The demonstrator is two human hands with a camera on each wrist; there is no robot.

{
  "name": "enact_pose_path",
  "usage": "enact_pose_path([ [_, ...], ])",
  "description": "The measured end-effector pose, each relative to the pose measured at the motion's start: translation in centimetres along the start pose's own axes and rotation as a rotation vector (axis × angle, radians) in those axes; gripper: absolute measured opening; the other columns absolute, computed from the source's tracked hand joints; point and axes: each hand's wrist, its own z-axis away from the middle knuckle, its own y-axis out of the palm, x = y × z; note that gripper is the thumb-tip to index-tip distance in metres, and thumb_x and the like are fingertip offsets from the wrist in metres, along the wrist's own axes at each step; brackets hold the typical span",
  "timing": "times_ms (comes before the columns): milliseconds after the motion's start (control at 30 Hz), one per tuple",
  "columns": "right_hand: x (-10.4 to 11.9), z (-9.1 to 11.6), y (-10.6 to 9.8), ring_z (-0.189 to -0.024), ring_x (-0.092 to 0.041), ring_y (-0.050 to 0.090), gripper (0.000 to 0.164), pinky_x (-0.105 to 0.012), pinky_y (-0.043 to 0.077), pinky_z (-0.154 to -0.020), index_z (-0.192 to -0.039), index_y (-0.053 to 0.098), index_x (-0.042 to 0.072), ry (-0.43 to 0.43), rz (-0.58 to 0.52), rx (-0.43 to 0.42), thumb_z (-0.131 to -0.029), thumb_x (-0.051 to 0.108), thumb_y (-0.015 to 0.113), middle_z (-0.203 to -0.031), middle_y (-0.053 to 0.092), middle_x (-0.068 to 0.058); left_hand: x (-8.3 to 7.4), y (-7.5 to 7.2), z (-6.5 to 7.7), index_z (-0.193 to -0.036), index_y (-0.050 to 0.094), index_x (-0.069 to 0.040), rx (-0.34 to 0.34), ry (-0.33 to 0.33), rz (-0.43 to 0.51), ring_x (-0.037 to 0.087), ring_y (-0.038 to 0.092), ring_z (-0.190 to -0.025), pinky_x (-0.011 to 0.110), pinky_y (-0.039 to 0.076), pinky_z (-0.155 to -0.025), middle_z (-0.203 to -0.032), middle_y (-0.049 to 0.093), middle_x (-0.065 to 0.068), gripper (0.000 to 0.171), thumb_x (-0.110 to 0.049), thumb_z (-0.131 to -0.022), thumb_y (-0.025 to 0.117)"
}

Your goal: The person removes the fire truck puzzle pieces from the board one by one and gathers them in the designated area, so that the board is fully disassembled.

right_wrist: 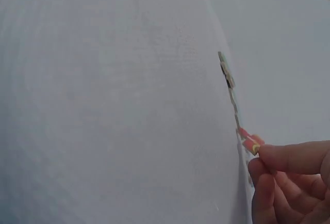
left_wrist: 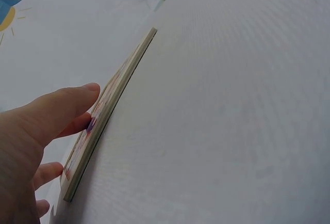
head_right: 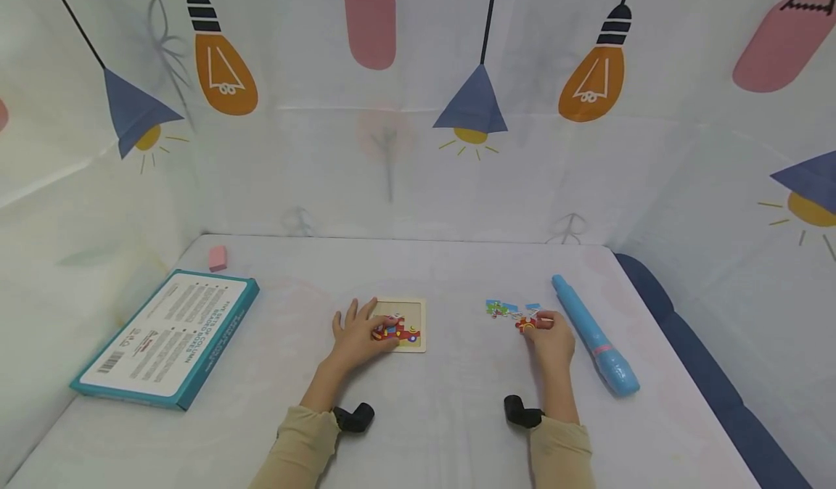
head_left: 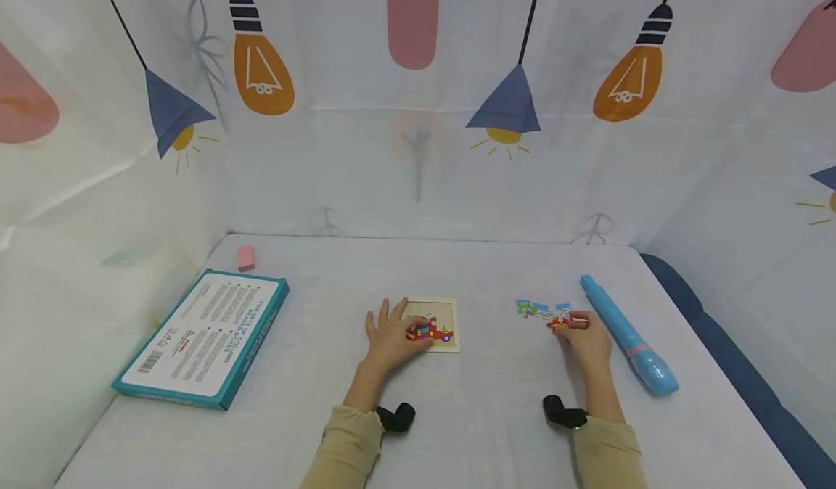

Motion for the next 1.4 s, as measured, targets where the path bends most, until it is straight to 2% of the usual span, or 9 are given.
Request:
enact_pose_path([
  [167,-0.2,-0.1,-0.3,-0.094,-0.035,0.052,0.037,-0.038,0.048,-0.075,-0.118,0.052,-0.006,-0.011,0.063,-0.037,-0.086,0.008,0.061,-0.108,0.054,-0.026,0.1,0.0,0.0,-0.109,0.069,-0.025,0.004,0.001,-0.001,0.044,0.016,-0.136,0.066,0.005,-0.101,-0.145,0.037,0.012,0.043,-0.050,-0.075,0.069],
  [400,-0.4,-0.6,-0.4,-0.088,-0.035,0.051,0.032,-0.041,0.044,-0.072,-0.115,0.055,-0.008,-0.024,0.166,-0.098,-0.087,0.007,0.060,-0.099,0.056,-0.025,0.3,0.2,-0.1,-0.111,0.068,-0.025,0.007,0.005,0.003,0.044,0.017,-0.136,0.066,0.005,-0.102,-0.145,0.036,0.011,0.044,-0.051,-0.075,0.068],
  [700,-0.6,-0.9,-0.4,-0.090,-0.041,0.052,0.033,-0.051,0.041,-0.079,-0.114,0.053,-0.010,-0.068,0.226,-0.125,-0.085,0.005,0.061,-0.099,0.059,-0.028,0.4,0.2,0.0,-0.110,0.069,-0.026,-0.015,0.029,0.003,0.044,0.017,-0.136,0.067,0.003,-0.101,-0.144,0.038,0.013,0.038,-0.043,-0.075,0.071],
  [867,-0.3,-0.7,-0.2,-0.087,-0.038,0.052,0.032,-0.045,0.043,-0.074,-0.115,0.054,-0.008,-0.071,0.202,-0.142,-0.086,0.005,0.060,-0.098,0.058,-0.026,0.3,0.1,0.0,-0.112,0.066,-0.027,-0.017,0.044,-0.010,0.044,0.018,-0.136,0.068,0.005,-0.100,-0.143,0.039,0.012,0.039,-0.039,-0.075,0.072],
  [1067,0.9,-0.1,0.4,-0.086,-0.035,0.057,0.033,-0.030,0.040,-0.063,-0.113,0.058,-0.005,-0.174,0.114,-0.152,-0.084,0.009,0.063,-0.096,0.061,-0.024,0.1,-0.1,0.0,-0.116,0.063,-0.027,-0.017,0.046,-0.005,0.043,0.017,-0.136,0.068,0.005,-0.100,-0.143,0.038,0.013,0.042,-0.040,-0.076,0.070],
  [1233,1.8,0.4,1.5,-0.097,-0.033,0.057,0.036,-0.023,0.043,-0.069,-0.118,0.056,-0.002,-0.242,0.024,-0.047,-0.086,0.010,0.063,-0.105,0.061,-0.023,0.0,-0.6,0.2,-0.112,0.065,-0.025,-0.030,0.040,-0.007,0.045,0.019,-0.134,0.068,0.007,-0.099,-0.142,0.040,0.015,0.042,-0.039,-0.074,0.073],
  [1400,2.6,0.6,2.9,-0.100,-0.031,0.058,0.038,-0.012,0.043,-0.067,-0.122,0.055,0.001,-0.273,-0.069,0.068,-0.087,0.011,0.062,-0.110,0.060,-0.021,-0.1,-0.9,0.4,-0.111,0.066,-0.023,-0.025,0.032,0.000,0.045,0.019,-0.135,0.069,0.006,-0.099,-0.142,0.040,0.015,0.042,-0.037,-0.073,0.074],
])
